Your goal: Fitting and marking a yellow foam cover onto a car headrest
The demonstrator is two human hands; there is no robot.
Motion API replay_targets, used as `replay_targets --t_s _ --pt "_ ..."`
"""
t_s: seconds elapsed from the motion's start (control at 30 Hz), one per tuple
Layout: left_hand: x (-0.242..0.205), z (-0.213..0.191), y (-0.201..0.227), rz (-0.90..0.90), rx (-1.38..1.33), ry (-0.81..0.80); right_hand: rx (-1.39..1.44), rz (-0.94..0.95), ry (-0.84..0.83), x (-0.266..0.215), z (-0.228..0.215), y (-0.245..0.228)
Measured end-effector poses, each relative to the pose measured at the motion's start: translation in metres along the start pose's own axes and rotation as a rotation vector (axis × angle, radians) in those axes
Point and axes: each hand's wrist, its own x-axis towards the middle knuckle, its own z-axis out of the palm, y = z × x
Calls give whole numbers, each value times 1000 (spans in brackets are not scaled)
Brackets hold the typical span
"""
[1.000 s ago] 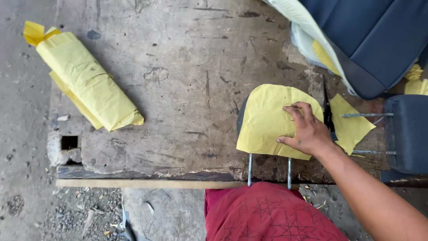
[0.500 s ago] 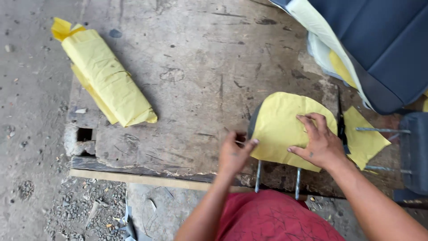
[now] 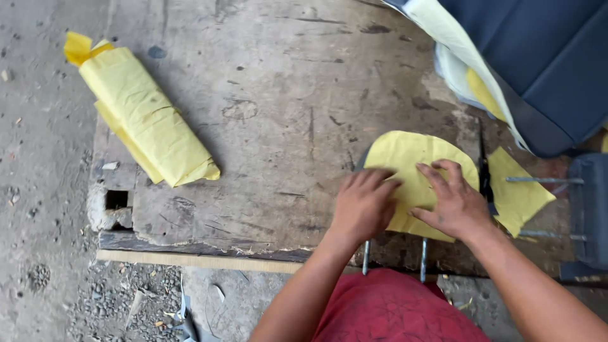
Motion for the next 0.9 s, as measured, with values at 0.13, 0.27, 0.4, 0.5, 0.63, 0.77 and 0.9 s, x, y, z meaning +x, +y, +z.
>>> replay_targets --t_s 0.13,0.27,0.4,0.5,0.63,0.77,0.9 --pt "35 46 3 315 345 -363 -29 -14 -24 -5 2 0" --pt "58 55 2 348 465 -434 -39 -49 -47 1 3 4" --pt "73 55 15 354 459 -479 260 -17 31 1 -21 13" --pt "82 57 21 302 524 -608 427 154 37 29 -37 28" --pt "91 62 28 272 527 -703 342 291 -83 76 -32 53" --pt "99 68 32 189 449 -798 363 177 -96 92 -22 70" --pt "87 85 18 171 487 -871 352 -172 269 91 -6 77"
